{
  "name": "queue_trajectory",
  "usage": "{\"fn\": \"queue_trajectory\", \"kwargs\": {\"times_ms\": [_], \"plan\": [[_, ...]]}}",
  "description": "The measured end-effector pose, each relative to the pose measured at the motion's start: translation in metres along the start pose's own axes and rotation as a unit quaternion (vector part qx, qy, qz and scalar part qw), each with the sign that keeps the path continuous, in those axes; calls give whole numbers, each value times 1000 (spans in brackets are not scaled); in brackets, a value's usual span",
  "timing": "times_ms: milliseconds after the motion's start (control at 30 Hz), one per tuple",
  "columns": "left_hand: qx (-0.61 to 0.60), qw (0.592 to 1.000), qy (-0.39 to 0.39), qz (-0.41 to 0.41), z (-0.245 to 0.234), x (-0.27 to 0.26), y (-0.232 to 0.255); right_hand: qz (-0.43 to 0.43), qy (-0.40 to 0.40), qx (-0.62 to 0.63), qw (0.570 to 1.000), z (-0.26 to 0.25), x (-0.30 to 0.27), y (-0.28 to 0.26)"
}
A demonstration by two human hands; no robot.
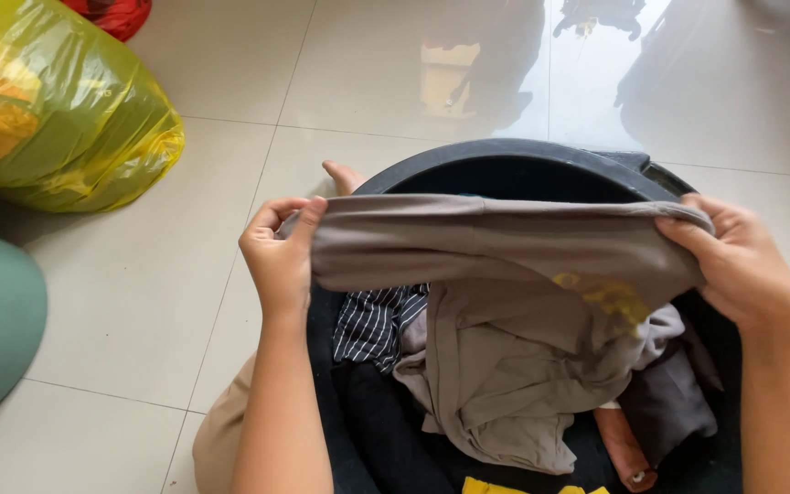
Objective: Sorting through a laundry tub and folding various items of clothing including socks and shirts.
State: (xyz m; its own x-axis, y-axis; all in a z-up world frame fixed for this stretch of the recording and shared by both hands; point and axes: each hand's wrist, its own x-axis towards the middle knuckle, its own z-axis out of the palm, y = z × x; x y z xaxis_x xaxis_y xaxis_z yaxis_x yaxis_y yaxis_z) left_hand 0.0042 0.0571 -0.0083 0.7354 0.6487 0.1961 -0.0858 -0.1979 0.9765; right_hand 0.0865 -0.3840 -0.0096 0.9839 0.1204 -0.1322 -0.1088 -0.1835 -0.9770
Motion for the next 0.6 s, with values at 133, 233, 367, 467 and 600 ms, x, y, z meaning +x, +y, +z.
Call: {"fn": "queue_trajectory", "kwargs": {"times_ms": [133,233,367,467,600], "plan": [[-411,884,-131,-180,32,-5,-18,58,-67,185,979,-9,-4,26],[-47,962,-215,-161,70,-41,-46,49,-66,297,952,-8,-8,29],[401,856,-266,191,107,-112,-58,29,-36,321,946,-8,-15,29],[481,788,-314,220,125,-141,-104,19,-10,333,943,-15,-21,34],[393,820,-355,217,117,-127,-105,2,20,373,928,-24,-25,47]]}}
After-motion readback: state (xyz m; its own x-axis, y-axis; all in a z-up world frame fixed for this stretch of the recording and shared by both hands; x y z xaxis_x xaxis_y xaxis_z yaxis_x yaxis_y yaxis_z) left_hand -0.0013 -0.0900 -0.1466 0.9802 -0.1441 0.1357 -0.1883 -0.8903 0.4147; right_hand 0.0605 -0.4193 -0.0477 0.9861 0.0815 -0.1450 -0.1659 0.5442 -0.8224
